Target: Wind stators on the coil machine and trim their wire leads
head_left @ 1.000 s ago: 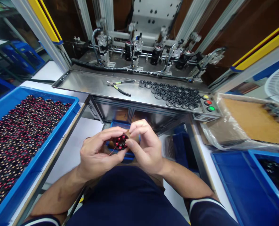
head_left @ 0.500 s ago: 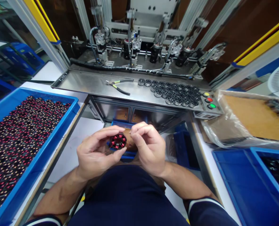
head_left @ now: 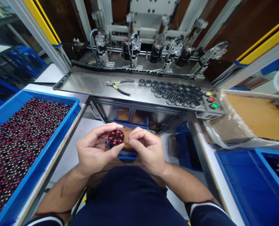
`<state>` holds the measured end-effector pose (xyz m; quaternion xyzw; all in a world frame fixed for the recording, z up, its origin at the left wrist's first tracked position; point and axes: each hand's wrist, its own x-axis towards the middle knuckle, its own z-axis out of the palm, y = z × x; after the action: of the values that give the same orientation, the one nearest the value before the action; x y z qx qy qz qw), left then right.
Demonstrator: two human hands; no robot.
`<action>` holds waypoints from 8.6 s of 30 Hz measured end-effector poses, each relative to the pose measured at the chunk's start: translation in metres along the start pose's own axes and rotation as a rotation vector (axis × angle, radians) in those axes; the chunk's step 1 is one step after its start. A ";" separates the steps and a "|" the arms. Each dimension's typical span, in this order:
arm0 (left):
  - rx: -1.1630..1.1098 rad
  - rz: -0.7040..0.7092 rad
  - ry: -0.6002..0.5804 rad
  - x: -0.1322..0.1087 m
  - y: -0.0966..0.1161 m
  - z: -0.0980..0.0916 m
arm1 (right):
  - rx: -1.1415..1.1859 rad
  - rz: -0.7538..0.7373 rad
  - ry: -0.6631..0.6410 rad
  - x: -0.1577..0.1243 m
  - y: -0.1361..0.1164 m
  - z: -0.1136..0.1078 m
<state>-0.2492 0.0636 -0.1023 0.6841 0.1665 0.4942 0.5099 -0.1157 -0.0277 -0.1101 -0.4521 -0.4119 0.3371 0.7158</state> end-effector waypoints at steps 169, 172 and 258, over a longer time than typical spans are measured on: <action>-0.449 -0.320 -0.211 -0.001 -0.008 0.001 | -0.010 0.123 0.026 0.012 -0.019 0.004; -0.475 -0.362 -0.175 -0.001 -0.015 0.001 | 0.042 0.207 0.055 0.013 -0.016 0.005; -0.899 -0.543 -0.305 -0.002 -0.001 0.011 | -0.789 -0.517 -0.186 0.017 -0.067 -0.012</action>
<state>-0.2402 0.0563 -0.1047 0.3951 0.0333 0.2625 0.8797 -0.0904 -0.0423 -0.0465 -0.5400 -0.6694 0.0051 0.5101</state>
